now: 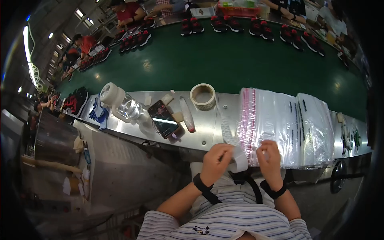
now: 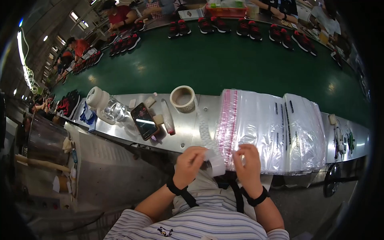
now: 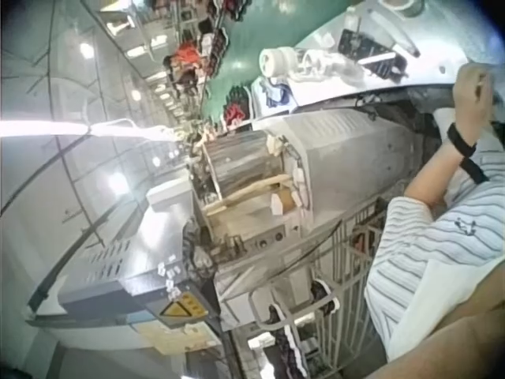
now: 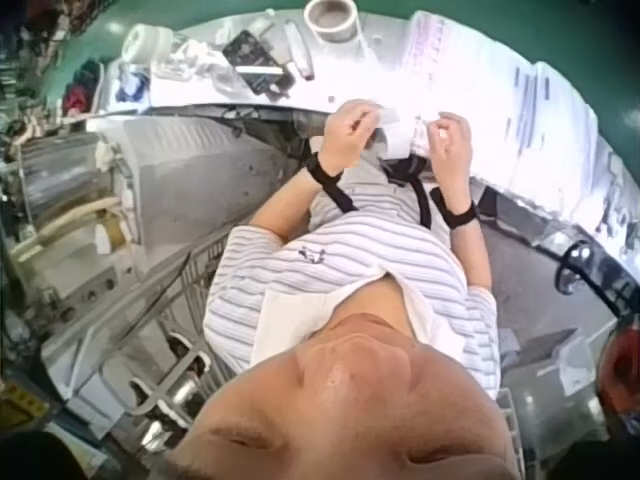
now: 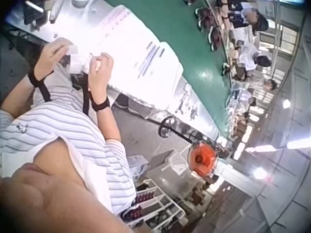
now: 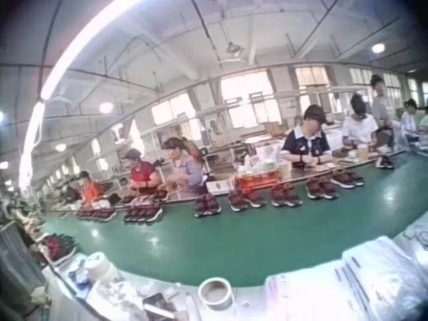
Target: The recorder is taking small white strips of material from a large roll and placing them into clear plastic bags on a conveyor line.
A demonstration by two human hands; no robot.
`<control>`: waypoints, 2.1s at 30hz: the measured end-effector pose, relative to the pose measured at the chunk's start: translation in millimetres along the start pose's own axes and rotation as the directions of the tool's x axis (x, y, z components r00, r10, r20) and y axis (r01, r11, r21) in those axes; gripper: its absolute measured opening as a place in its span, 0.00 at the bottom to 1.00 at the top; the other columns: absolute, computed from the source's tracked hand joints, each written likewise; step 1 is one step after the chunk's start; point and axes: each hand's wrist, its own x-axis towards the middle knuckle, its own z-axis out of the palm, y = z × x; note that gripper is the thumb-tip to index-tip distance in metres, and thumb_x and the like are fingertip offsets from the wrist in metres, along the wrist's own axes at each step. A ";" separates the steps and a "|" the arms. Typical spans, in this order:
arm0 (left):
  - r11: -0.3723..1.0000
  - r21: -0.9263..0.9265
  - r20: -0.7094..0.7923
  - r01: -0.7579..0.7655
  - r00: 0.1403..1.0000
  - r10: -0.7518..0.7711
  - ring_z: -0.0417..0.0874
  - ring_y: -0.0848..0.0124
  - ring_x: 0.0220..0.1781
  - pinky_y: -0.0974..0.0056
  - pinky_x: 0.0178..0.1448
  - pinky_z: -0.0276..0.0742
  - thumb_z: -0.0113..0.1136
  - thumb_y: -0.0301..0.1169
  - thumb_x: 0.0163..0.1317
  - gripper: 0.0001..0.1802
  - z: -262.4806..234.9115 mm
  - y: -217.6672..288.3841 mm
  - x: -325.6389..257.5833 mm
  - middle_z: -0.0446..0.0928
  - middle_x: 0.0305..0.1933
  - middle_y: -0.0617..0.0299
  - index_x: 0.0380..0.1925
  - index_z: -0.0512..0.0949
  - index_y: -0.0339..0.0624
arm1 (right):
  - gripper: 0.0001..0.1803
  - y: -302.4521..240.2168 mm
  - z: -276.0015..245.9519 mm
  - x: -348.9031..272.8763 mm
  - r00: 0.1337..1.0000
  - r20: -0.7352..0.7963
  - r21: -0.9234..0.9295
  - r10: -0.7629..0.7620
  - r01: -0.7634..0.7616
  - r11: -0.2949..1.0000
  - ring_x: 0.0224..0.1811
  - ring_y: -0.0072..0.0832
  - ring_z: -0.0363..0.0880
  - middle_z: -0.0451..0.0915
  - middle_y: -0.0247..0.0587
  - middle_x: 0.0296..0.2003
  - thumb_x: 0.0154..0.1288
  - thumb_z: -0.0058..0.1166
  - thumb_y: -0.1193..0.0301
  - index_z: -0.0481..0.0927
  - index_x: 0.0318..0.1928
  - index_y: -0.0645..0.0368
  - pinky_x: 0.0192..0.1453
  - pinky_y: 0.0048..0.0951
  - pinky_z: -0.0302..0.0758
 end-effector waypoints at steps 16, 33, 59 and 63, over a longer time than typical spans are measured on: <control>0.715 0.483 0.580 -0.505 0.796 0.171 0.68 0.56 0.60 0.54 0.60 0.63 0.54 0.48 0.58 0.29 47.6 -0.9 32.4 0.70 0.56 0.50 0.50 0.71 0.35 | 0.05 60.7 -4.4 22.8 0.964 -0.220 -0.390 -0.147 0.051 0.919 0.43 0.42 0.69 0.73 0.44 0.37 0.53 0.52 0.77 0.70 0.29 0.62 0.49 0.40 0.63; 0.737 -0.203 0.664 0.644 0.644 -0.380 0.83 0.62 0.28 0.66 0.27 0.80 0.42 0.30 0.61 0.16 146.1 -18.6 125.8 0.76 0.35 0.48 0.43 0.70 0.29 | 0.04 38.5 -59.6 18.5 0.958 -0.174 0.495 0.228 -0.115 0.861 0.43 0.19 0.67 0.71 0.35 0.41 0.66 0.43 0.77 0.71 0.36 0.64 0.52 0.21 0.62; 0.389 -0.408 0.640 0.826 0.562 -0.524 0.81 0.69 0.40 0.69 0.41 0.76 0.47 0.44 0.65 0.21 -12.6 -43.4 -22.5 0.76 0.47 0.56 0.50 0.70 0.40 | 0.04 30.8 -16.6 23.6 0.982 0.126 -0.056 0.143 -0.137 0.989 0.24 0.28 0.73 0.77 0.40 0.29 0.58 0.51 0.75 0.74 0.29 0.62 0.29 0.29 0.71; 0.387 -0.471 0.422 0.793 0.588 -0.690 0.78 0.68 0.46 0.65 0.45 0.75 0.47 0.41 0.66 0.20 -40.3 -71.7 -48.3 0.75 0.49 0.57 0.50 0.70 0.39 | 0.07 40.3 -70.8 44.9 0.935 -0.069 0.425 0.347 -0.287 0.858 0.23 0.14 0.69 0.74 0.31 0.29 0.68 0.42 0.70 0.72 0.37 0.59 0.27 0.17 0.67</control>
